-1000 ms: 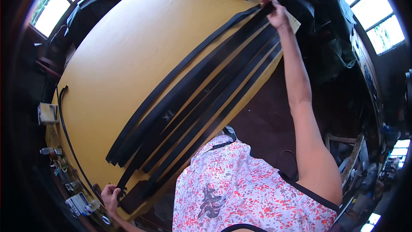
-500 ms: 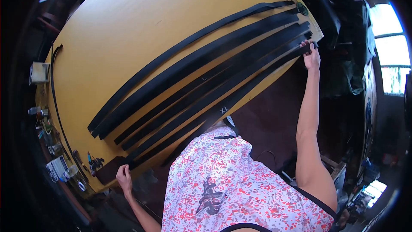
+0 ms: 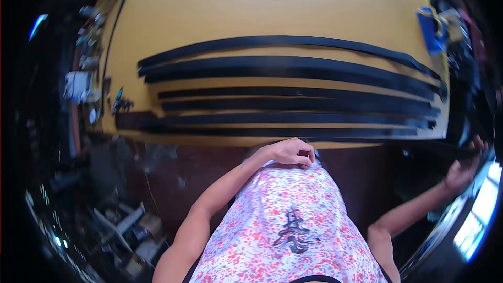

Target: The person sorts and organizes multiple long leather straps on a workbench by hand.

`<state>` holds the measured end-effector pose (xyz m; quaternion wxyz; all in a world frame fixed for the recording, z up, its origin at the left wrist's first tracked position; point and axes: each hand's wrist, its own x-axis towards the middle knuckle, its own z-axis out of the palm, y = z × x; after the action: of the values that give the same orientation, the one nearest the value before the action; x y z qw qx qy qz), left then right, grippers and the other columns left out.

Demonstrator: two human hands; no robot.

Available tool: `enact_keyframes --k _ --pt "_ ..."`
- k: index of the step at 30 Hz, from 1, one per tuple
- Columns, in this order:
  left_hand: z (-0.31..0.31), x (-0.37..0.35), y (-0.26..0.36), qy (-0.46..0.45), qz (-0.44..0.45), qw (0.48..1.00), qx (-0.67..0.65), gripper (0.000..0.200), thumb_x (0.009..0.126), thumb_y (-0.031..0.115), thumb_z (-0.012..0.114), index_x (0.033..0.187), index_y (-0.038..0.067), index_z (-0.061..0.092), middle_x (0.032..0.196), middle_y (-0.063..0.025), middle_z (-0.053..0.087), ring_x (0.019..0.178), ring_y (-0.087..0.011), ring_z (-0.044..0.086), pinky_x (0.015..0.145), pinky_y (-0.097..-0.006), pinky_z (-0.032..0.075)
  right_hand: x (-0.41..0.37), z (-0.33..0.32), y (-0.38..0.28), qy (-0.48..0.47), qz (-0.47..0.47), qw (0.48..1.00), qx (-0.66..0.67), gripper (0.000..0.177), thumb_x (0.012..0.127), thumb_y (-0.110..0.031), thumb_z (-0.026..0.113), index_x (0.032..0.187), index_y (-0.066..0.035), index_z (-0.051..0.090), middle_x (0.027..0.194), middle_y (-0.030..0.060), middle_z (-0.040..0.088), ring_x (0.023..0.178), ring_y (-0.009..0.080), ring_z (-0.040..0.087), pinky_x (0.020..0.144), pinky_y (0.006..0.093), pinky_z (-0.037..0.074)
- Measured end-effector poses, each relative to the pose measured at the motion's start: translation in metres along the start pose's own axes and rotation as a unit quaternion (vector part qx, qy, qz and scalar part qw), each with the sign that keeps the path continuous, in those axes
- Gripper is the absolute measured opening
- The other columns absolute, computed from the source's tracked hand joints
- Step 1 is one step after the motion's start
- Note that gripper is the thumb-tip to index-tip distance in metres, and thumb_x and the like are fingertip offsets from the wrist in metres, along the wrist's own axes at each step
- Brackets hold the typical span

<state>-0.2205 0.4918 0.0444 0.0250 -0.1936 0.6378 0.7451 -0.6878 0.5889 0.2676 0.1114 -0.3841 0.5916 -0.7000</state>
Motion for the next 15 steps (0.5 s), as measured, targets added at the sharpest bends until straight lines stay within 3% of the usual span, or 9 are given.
enact_keyframes --k 3,5,7,8,9,11,13,14,15 --pt "-0.009 -0.055 -0.030 0.136 -0.070 0.988 -0.019 0.024 0.086 0.023 0.065 0.101 0.004 0.068 0.092 -0.0097 0.070 0.088 -0.0228 0.066 0.082 -0.0339 0.051 0.036 -0.060 0.009 0.022 0.000 1.000 -0.019 0.041 0.102 -0.005 0.032 0.143 0.005 0.030 0.137 0.0193 0.048 0.131 0.0248 0.046 0.113 0.0329 0.038" --pt "-0.007 -0.061 -0.009 0.237 -0.023 0.968 0.084 0.031 0.081 0.018 0.068 0.108 0.004 0.065 0.106 -0.0116 0.066 0.104 -0.0231 0.062 0.087 -0.0343 0.049 0.056 -0.094 0.015 0.034 -0.008 0.999 -0.008 0.041 0.102 -0.006 0.034 0.142 0.005 0.031 0.137 0.0189 0.048 0.130 0.0248 0.046 0.112 0.0332 0.038" --pt "0.004 -0.023 0.021 0.291 0.163 0.934 0.130 0.064 0.075 0.025 0.077 0.131 0.006 0.052 0.128 -0.0192 0.054 0.123 -0.0343 0.050 0.103 -0.0443 0.041 0.070 -0.109 0.016 0.047 -0.013 0.999 0.005 0.041 0.102 -0.007 0.035 0.142 0.004 0.033 0.137 0.0186 0.049 0.129 0.0249 0.047 0.112 0.0336 0.038" --pt "0.010 0.003 0.041 0.305 0.256 0.909 0.121 0.072 0.073 0.027 0.079 0.135 0.006 0.049 0.132 -0.0203 0.052 0.124 -0.0379 0.049 0.104 -0.0472 0.040 0.070 -0.110 0.016 0.054 -0.024 0.998 0.017 0.041 0.102 -0.008 0.036 0.141 0.004 0.033 0.137 0.0185 0.049 0.129 0.0249 0.047 0.112 0.0337 0.038" --pt "0.017 0.025 0.063 0.283 0.308 0.903 0.100 0.076 0.075 0.031 0.079 0.138 0.006 0.045 0.135 -0.0197 0.049 0.127 -0.0365 0.047 0.106 -0.0459 0.038 0.073 -0.110 0.014 0.061 -0.026 0.998 0.019 0.041 0.102 -0.008 0.037 0.141 0.004 0.034 0.137 0.0183 0.049 0.128 0.0249 0.048 0.112 0.0339 0.038" --pt "0.039 0.073 0.081 0.181 0.388 0.903 -0.028 0.066 0.077 0.036 0.079 0.128 0.003 0.054 0.125 -0.0193 0.057 0.118 -0.0303 0.055 0.097 -0.0410 0.044 0.081 -0.115 0.014 0.073 -0.030 0.997 0.022 0.041 0.101 -0.009 0.038 0.141 0.003 0.035 0.136 0.0180 0.050 0.128 0.0249 0.049 0.111 0.0342 0.038" --pt "0.033 0.065 0.093 -0.028 0.306 0.952 -0.006 0.051 0.080 0.038 0.077 0.111 0.001 0.062 0.100 -0.0163 0.067 0.094 -0.0234 0.065 0.078 -0.0362 0.050 0.091 -0.117 0.014 0.077 -0.026 0.996 0.021 0.041 0.101 -0.010 0.039 0.140 0.003 0.037 0.136 0.0176 0.051 0.127 0.0250 0.049 0.111 0.0346 0.038" --pt "0.035 0.059 0.080 -0.069 0.303 0.949 -0.054 0.039 0.083 0.033 0.075 0.098 -0.001 0.065 0.076 -0.0120 0.067 0.069 -0.0199 0.064 0.062 -0.0350 0.049 0.098 -0.116 0.017 0.076 -0.024 0.997 0.024 0.042 0.101 -0.011 0.040 0.140 0.003 0.037 0.136 0.0175 0.051 0.127 0.0250 0.050 0.111 0.0348 0.038" --pt "0.028 0.035 0.072 -0.050 0.256 0.962 -0.079 0.034 0.085 0.028 0.074 0.098 -0.001 0.065 0.074 -0.0109 0.066 0.064 -0.0190 0.063 0.059 -0.0341 0.048 0.103 -0.114 0.020 0.076 -0.019 0.997 0.025 0.042 0.101 -0.012 0.041 0.140 0.003 0.038 0.136 0.0173 0.051 0.126 0.0250 0.050 0.111 0.0349 0.038"
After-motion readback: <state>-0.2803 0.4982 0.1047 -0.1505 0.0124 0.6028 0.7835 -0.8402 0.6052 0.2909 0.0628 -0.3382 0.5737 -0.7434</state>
